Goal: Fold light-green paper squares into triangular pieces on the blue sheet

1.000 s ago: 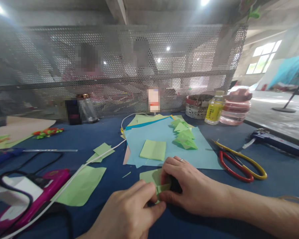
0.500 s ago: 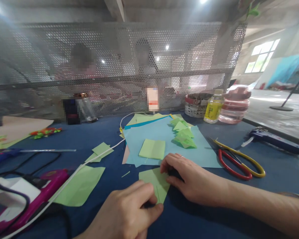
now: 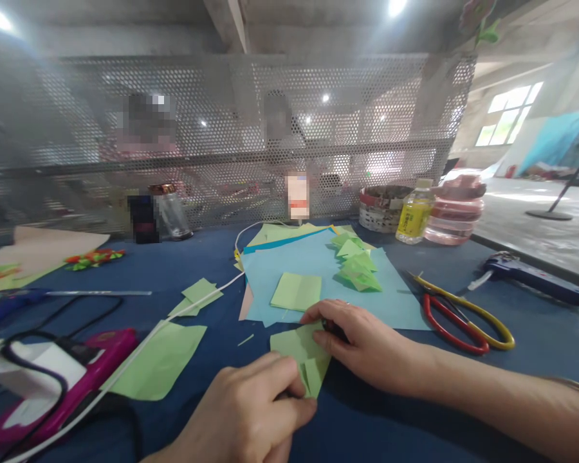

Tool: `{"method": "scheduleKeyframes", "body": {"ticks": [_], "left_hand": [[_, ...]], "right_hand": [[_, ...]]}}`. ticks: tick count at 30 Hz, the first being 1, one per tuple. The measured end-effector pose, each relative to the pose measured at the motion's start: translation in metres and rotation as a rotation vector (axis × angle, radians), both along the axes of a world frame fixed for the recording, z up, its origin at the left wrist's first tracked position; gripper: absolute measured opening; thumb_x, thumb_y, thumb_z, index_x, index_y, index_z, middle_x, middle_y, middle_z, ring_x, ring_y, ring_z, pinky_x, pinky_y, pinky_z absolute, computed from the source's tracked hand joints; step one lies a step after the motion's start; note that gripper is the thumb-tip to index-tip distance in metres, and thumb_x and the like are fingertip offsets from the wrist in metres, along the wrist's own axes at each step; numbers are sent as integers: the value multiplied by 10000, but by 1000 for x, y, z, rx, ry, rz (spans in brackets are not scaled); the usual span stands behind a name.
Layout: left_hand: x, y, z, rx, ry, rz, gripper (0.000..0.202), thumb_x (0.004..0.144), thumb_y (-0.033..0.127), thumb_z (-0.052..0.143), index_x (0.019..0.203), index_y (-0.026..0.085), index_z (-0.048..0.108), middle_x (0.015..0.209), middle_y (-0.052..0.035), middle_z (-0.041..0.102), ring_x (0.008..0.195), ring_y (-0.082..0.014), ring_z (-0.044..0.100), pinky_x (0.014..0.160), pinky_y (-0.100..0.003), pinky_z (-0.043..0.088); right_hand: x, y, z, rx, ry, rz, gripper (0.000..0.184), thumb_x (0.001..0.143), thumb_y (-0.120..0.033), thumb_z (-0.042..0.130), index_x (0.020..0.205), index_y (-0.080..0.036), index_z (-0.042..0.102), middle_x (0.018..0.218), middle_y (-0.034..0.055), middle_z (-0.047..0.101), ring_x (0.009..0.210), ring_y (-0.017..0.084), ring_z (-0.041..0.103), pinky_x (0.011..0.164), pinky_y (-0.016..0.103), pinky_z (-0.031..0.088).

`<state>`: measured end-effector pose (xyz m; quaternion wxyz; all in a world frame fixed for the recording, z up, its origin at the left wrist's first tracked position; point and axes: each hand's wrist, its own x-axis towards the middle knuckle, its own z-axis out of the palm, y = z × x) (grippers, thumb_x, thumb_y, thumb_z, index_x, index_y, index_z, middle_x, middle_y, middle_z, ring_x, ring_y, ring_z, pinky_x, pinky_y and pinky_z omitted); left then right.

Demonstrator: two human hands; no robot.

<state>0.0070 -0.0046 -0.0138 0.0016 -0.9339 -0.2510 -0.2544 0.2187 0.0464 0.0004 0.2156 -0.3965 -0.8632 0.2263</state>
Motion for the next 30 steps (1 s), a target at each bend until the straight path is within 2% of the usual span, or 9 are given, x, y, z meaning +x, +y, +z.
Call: {"method": "scheduleKeyframes", "body": {"ticks": [4, 9, 12, 14, 16, 19, 22, 27, 30], "left_hand": [[2, 3, -10, 15, -111, -21, 415, 704, 28, 402, 954, 220, 672, 738, -27, 575, 622, -158, 541, 461, -225, 384], [5, 3, -15, -12, -226, -1, 322, 775, 37, 408, 920, 200, 645, 799, -34, 603, 665, -152, 572, 521, -224, 448], [5, 2, -12, -45, -217, 74, 158, 803, 149, 557, 946, 193, 609, 875, -37, 620, 749, -188, 590, 598, -267, 494], [3, 1, -10, -43, -201, 114, 135, 793, 198, 618, 925, 188, 588, 888, -41, 619, 773, -211, 584, 603, -292, 497], [2, 2, -8, -20, -188, 127, 69, 826, 153, 574, 888, 183, 580, 860, -44, 609, 760, -210, 572, 590, -293, 489], [1, 4, -7, 15, -167, 130, 191, 875, 46, 448, 868, 169, 594, 826, -51, 598, 757, -203, 565, 623, -304, 496], [0, 5, -9, -7, -149, 138, 239, 893, 40, 404, 894, 166, 608, 842, -58, 600, 780, -212, 569, 665, -338, 507], [1, 2, -10, -168, -132, 178, 196, 860, 71, 455, 931, 186, 596, 877, -42, 603, 790, -206, 600, 667, -327, 528], [3, 2, -8, -168, -131, 192, 184, 863, 87, 470, 946, 188, 600, 886, -39, 615, 787, -202, 618, 672, -319, 536]], "right_hand": [[-1, 0, 4, -52, 55, -48, 301, 839, -106, 481, 1114, -184, 576, 648, -53, 490, 575, 101, 447, 559, 209, 360], [3, -2, 9, -150, 57, -43, 257, 766, -56, 410, 798, -159, 643, 640, -34, 525, 584, 93, 439, 564, 201, 352], [5, -6, 11, -195, 83, -52, 334, 730, -46, 374, 840, -165, 666, 648, -28, 542, 599, 105, 460, 577, 211, 369], [5, -9, 10, -197, 102, -43, 375, 691, -32, 385, 886, -167, 675, 644, -30, 548, 589, 109, 464, 560, 213, 373], [5, -13, 10, -180, 130, 0, 398, 663, -15, 407, 921, -162, 673, 691, -21, 599, 621, 117, 513, 584, 214, 409], [4, -18, 10, -90, 159, 96, 383, 674, 6, 432, 939, -156, 656, 837, 12, 670, 766, 141, 601, 726, 236, 471], [5, -22, 12, 45, 126, 152, 340, 713, -2, 462, 947, -163, 649, 876, 28, 675, 829, 159, 613, 799, 267, 470], [6, -23, 12, 103, 97, 158, 338, 743, 3, 469, 970, -181, 639, 902, 15, 685, 840, 150, 625, 824, 273, 460], [7, -17, 6, 146, 73, 130, 368, 749, -9, 476, 1042, -181, 618, 921, 29, 682, 842, 159, 627, 816, 287, 464]]}}
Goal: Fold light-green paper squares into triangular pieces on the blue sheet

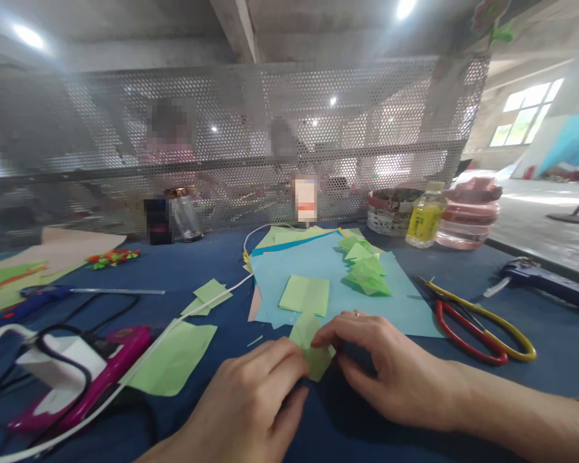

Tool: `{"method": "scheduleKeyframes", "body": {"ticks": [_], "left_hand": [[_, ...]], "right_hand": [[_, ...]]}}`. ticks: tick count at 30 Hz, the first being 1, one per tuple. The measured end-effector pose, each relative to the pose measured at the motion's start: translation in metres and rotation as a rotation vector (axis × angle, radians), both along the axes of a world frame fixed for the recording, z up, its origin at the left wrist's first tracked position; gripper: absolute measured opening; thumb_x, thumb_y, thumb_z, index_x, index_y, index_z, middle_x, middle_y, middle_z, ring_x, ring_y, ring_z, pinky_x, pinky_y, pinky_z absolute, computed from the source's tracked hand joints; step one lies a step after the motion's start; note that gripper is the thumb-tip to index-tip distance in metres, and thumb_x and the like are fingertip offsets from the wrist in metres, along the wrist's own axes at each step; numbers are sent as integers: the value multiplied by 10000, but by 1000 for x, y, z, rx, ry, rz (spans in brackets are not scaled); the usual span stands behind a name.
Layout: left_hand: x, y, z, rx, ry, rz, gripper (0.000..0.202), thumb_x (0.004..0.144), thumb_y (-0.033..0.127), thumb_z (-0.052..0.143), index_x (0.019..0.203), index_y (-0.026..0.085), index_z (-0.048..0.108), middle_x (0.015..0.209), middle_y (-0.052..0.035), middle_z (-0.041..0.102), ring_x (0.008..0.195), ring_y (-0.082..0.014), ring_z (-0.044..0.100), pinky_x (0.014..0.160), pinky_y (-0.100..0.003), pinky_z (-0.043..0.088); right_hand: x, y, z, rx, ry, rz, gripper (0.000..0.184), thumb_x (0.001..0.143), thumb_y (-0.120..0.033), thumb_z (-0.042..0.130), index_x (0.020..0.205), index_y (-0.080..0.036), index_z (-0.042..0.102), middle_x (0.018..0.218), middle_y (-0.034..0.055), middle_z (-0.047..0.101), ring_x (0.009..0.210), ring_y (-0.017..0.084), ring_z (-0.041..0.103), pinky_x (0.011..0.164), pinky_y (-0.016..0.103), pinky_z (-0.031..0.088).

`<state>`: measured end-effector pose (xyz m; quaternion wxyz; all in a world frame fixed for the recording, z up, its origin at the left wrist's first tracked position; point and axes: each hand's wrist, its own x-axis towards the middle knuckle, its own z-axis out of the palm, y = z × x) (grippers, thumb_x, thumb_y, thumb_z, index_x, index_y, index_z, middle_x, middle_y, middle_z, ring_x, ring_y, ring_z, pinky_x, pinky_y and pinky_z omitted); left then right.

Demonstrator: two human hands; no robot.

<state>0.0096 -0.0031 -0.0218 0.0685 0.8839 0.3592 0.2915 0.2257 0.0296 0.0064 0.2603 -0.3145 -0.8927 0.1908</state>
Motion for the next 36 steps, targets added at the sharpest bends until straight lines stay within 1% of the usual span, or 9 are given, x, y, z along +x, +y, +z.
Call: {"method": "scheduleKeyframes", "body": {"ticks": [2, 5, 10, 14, 19, 20, 23, 29, 36], "left_hand": [[0, 0, 1, 28, -2, 0, 181, 875, 96, 467, 940, 184, 610, 877, -40, 625, 771, -199, 627, 651, -311, 536], [0, 1, 2, 72, 2, -17, 210, 892, 99, 457, 926, 182, 647, 859, -42, 633, 740, -187, 633, 633, -296, 534], [-2, 0, 8, 113, 39, -34, 270, 910, 111, 450, 904, 197, 705, 842, -42, 649, 718, -177, 640, 617, -281, 535], [-3, -3, 11, 83, 51, -45, 281, 904, 120, 451, 879, 207, 718, 876, -43, 655, 744, -173, 646, 649, -278, 545], [-4, 0, 10, 76, 68, -63, 259, 875, 129, 475, 890, 222, 716, 921, -42, 647, 754, -181, 648, 635, -284, 542], [-4, 1, 10, 86, 71, -89, 252, 871, 138, 480, 903, 223, 715, 922, -41, 646, 743, -179, 648, 622, -282, 539], [-5, 1, 13, 53, 110, -28, 233, 882, 136, 486, 871, 219, 704, 954, -32, 651, 795, -186, 654, 672, -295, 537], [-6, -5, 23, 12, 176, -21, 206, 868, 135, 505, 822, 215, 689, 941, -9, 650, 768, -168, 654, 658, -267, 521], [-9, 3, 13, 125, 134, -112, 250, 880, 169, 459, 793, 206, 690, 821, -18, 641, 655, -150, 638, 576, -239, 509]], "right_hand": [[2, 7, -4, 25, -16, -26, 377, 746, -15, 484, 1065, -171, 610, 926, 45, 674, 844, 168, 620, 801, 294, 468], [4, 15, -7, 42, -56, -21, 331, 740, 2, 503, 967, -179, 663, 898, 47, 639, 833, 161, 596, 778, 281, 468], [5, 11, 0, 122, -87, 53, 264, 740, 15, 548, 831, -181, 699, 910, 44, 592, 860, 158, 556, 784, 277, 454], [5, 3, 7, 130, -138, 173, 292, 756, 29, 515, 860, -181, 690, 983, 56, 616, 912, 165, 549, 828, 290, 446], [6, 6, 12, 45, -185, 202, 230, 815, -24, 564, 905, -185, 701, 941, 52, 636, 905, 167, 576, 846, 295, 446], [6, 7, 13, 3, -181, 197, 184, 827, -54, 593, 901, -184, 699, 924, 45, 639, 895, 161, 583, 839, 282, 450], [5, 12, 13, -111, -147, 182, 63, 870, -155, 629, 877, -174, 689, 880, 31, 643, 862, 142, 591, 810, 243, 453], [0, 16, 2, -167, -117, 59, 99, 880, -207, 629, 805, -154, 663, 798, 12, 630, 788, 126, 570, 726, 212, 434], [-10, 11, -2, -133, -135, -121, 129, 802, -190, 672, 697, -163, 601, 682, -28, 562, 655, 103, 498, 635, 211, 368]]}}
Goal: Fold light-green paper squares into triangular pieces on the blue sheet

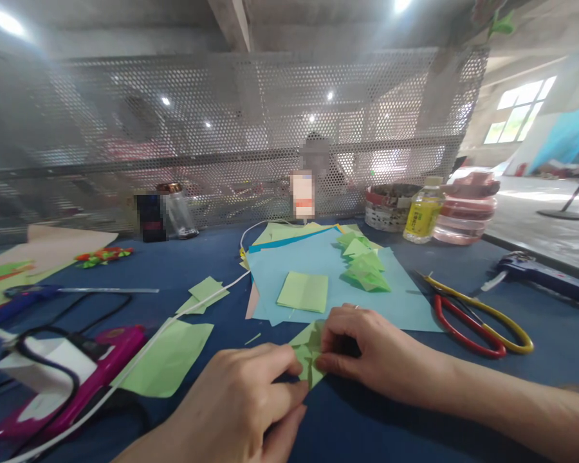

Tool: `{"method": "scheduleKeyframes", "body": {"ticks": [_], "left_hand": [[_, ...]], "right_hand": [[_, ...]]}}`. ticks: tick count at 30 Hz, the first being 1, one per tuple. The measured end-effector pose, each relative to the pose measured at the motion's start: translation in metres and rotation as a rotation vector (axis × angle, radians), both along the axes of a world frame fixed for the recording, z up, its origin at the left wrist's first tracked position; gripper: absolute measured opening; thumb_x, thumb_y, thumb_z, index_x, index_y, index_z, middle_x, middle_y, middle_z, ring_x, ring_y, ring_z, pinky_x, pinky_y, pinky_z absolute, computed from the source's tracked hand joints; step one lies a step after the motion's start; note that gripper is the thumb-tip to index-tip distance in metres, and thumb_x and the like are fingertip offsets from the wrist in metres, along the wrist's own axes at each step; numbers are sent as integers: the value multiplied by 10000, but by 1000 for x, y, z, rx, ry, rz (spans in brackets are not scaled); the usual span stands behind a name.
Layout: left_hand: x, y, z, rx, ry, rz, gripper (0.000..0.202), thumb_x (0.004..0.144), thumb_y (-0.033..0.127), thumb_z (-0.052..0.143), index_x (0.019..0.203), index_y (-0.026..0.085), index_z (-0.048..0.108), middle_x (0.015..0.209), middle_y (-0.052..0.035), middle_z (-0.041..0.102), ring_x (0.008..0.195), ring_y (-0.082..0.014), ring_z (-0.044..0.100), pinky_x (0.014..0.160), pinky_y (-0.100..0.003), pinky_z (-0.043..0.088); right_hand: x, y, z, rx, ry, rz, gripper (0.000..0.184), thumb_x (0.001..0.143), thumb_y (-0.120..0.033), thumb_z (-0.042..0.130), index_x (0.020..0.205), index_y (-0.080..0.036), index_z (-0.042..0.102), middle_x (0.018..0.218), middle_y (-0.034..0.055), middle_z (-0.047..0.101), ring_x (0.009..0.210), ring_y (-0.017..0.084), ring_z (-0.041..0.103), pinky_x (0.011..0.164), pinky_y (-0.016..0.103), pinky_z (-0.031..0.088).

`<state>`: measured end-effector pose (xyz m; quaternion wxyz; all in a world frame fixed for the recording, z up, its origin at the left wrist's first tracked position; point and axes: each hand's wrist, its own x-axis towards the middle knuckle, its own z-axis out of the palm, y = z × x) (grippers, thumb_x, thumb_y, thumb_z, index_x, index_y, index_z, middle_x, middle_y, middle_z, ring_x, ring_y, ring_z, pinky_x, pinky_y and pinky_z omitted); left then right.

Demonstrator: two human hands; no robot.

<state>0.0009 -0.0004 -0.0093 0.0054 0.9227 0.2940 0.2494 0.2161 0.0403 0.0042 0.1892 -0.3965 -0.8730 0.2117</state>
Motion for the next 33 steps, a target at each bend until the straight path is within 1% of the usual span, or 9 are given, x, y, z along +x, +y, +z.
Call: {"method": "scheduleKeyframes", "body": {"ticks": [6, 9, 12, 13, 17, 19, 22, 28, 33], "left_hand": [[0, 1, -1, 33, -36, 7, 251, 883, 169, 455, 780, 210, 680, 771, -12, 648, 623, -134, 629, 563, -208, 506], [1, -1, 0, 48, -43, 38, 194, 875, 186, 477, 901, 208, 668, 762, -14, 650, 652, -161, 630, 588, -231, 524], [2, -1, -1, 50, -21, 25, 241, 867, 173, 480, 1044, 221, 636, 823, -16, 651, 688, -177, 626, 577, -247, 524], [2, 0, -2, 42, -7, 17, 248, 866, 166, 472, 1043, 226, 635, 838, -17, 645, 698, -177, 623, 572, -246, 520], [2, 2, -5, 34, 28, 20, 201, 869, 185, 462, 907, 223, 656, 860, -28, 615, 718, -176, 609, 566, -243, 508], [2, 3, -6, 45, 23, 19, 206, 870, 191, 455, 890, 218, 658, 862, -33, 608, 714, -174, 606, 555, -237, 501], [2, 0, -4, 29, 35, 22, 215, 880, 183, 451, 906, 216, 663, 864, -38, 603, 730, -179, 605, 567, -242, 504], [4, -8, 6, -36, 122, 61, 226, 907, 162, 454, 973, 201, 668, 910, -57, 603, 784, -205, 605, 604, -292, 523], [4, -5, 5, -16, 109, 52, 232, 893, 165, 463, 960, 207, 681, 889, -54, 606, 771, -209, 608, 593, -295, 531]], "right_hand": [[-2, 0, -2, 3, -4, -14, 137, 778, -182, 657, 677, -164, 565, 670, -28, 554, 641, 103, 475, 622, 215, 336], [-1, 0, -2, 0, 8, -11, 130, 772, -167, 647, 679, -165, 556, 678, -26, 553, 652, 106, 476, 628, 216, 335], [-1, 0, -2, -2, 12, -10, 127, 764, -154, 642, 680, -166, 549, 686, -26, 553, 662, 108, 475, 636, 218, 337], [-1, 0, -2, -5, 9, -11, 126, 762, -158, 646, 681, -167, 550, 688, -24, 554, 665, 111, 475, 636, 219, 336], [-1, -1, -3, -11, -10, -35, 123, 758, -185, 661, 682, -170, 565, 685, -18, 559, 672, 120, 476, 634, 225, 334], [0, -1, -3, -8, -22, -56, 128, 752, -201, 671, 679, -171, 571, 686, -17, 564, 675, 123, 476, 638, 229, 332], [1, 0, -3, -9, -38, -85, 141, 742, -240, 693, 684, -174, 583, 695, -13, 575, 680, 128, 477, 644, 238, 328], [4, 3, -3, -10, -49, -124, 187, 726, -298, 714, 672, -177, 582, 691, -15, 571, 672, 129, 473, 636, 243, 315], [5, 4, -2, -17, -60, -138, 190, 725, -319, 723, 694, -185, 593, 703, -24, 578, 681, 127, 480, 644, 244, 312]]}}
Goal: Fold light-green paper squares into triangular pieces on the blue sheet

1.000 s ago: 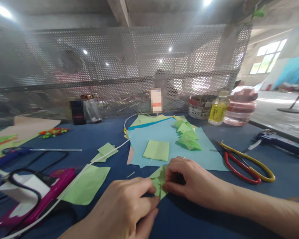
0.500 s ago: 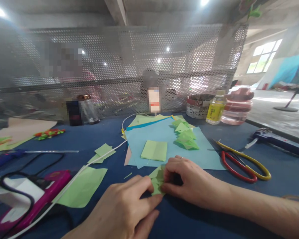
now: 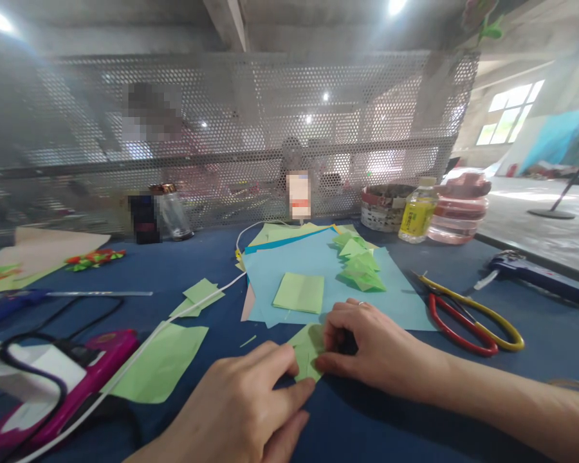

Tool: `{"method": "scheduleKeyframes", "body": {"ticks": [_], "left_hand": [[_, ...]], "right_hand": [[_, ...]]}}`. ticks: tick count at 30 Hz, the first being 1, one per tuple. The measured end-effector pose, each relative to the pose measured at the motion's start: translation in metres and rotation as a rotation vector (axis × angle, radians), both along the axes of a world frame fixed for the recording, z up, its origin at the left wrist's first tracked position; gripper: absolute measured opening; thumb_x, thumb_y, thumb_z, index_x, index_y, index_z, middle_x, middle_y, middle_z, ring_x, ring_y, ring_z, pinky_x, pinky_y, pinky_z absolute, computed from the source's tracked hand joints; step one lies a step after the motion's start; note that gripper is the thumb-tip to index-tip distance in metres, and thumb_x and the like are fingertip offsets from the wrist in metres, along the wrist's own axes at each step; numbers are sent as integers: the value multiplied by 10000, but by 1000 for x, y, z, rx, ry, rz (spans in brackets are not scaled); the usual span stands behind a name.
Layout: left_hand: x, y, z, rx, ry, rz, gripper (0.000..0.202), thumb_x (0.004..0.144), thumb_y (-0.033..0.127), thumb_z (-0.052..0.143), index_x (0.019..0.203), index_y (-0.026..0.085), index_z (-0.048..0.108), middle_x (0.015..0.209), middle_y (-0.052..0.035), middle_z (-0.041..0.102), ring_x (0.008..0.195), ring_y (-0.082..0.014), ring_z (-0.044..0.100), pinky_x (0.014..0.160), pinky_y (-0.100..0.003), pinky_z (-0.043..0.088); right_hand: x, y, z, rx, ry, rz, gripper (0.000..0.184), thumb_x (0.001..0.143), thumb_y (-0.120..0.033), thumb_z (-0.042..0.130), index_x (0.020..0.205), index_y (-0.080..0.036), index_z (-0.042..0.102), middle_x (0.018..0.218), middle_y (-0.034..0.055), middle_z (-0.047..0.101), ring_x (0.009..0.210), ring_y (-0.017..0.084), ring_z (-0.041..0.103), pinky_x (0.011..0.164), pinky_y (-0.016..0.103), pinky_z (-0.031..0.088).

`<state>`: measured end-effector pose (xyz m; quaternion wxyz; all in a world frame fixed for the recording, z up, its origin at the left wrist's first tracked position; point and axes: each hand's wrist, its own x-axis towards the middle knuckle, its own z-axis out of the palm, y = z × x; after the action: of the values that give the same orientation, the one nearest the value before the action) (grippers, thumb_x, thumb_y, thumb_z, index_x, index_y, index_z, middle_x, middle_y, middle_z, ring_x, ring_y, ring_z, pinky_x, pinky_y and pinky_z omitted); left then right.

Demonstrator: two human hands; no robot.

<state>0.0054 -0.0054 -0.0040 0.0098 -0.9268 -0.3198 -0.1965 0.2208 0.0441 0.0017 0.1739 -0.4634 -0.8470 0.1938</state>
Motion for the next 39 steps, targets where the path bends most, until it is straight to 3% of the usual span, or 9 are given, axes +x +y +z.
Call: {"method": "scheduleKeyframes", "body": {"ticks": [14, 19, 22, 26, 30, 31, 33, 36, 39], "left_hand": [[-1, 0, -4, -34, -6, -4, 207, 895, 162, 470, 928, 183, 673, 912, -59, 615, 792, -201, 609, 640, -289, 537], [-2, 3, -8, 3, -71, -48, 222, 890, 199, 460, 864, 184, 680, 879, -54, 612, 742, -180, 608, 597, -253, 523], [-2, 1, -5, -46, -42, -20, 210, 893, 176, 478, 881, 191, 686, 920, -51, 617, 779, -183, 615, 658, -271, 532], [-1, -2, -2, -77, -48, -13, 229, 901, 155, 477, 928, 203, 699, 929, -45, 624, 777, -183, 620, 661, -279, 527], [-1, -1, -5, -51, -144, -74, 248, 903, 160, 462, 865, 195, 705, 839, -41, 619, 692, -168, 605, 585, -255, 504], [0, -1, -5, -81, -122, -15, 250, 914, 143, 459, 882, 192, 702, 862, -45, 620, 738, -178, 612, 636, -274, 513], [1, -1, -5, -85, -140, -23, 245, 917, 140, 461, 871, 185, 697, 849, -43, 621, 739, -182, 612, 634, -280, 508], [2, -1, -3, -94, -150, -40, 247, 921, 128, 458, 929, 186, 699, 848, -40, 626, 736, -181, 613, 626, -280, 503], [1, -1, -2, -92, -143, -45, 231, 919, 125, 471, 928, 181, 695, 849, -40, 627, 729, -178, 615, 622, -278, 504]], "right_hand": [[-4, -2, 5, -15, -51, -34, 300, 689, -443, 758, 744, -188, 610, 768, -5, 611, 747, 163, 497, 665, 265, 327], [1, 3, 8, -86, -8, -12, 205, 713, -327, 739, 787, -183, 614, 758, -13, 609, 732, 146, 516, 649, 249, 359], [7, 6, 8, -106, 22, 8, 141, 722, -217, 701, 815, -171, 606, 765, -7, 600, 719, 140, 524, 646, 242, 386], [13, 10, 4, -10, 55, 37, 178, 747, -129, 640, 917, -164, 602, 884, 30, 609, 780, 155, 541, 695, 260, 422], [14, 13, 1, 20, 112, 31, 175, 884, -149, 480, 1028, -159, 579, 907, 48, 620, 754, 145, 549, 692, 268, 434], [13, 14, 0, 0, 131, 34, 179, 916, -174, 442, 1038, -159, 572, 896, 45, 622, 739, 139, 547, 684, 264, 435], [12, 15, -1, -27, 161, 33, 201, 954, -228, 399, 1061, -162, 557, 836, 26, 610, 698, 128, 529, 651, 250, 426], [11, 14, -2, -25, 202, 40, 217, 953, -248, 409, 1113, -172, 535, 730, -18, 549, 623, 113, 475, 581, 224, 395], [12, 13, 0, -13, 251, 92, 225, 906, -137, 403, 1062, -175, 561, 790, -10, 576, 666, 109, 504, 619, 218, 418]]}}
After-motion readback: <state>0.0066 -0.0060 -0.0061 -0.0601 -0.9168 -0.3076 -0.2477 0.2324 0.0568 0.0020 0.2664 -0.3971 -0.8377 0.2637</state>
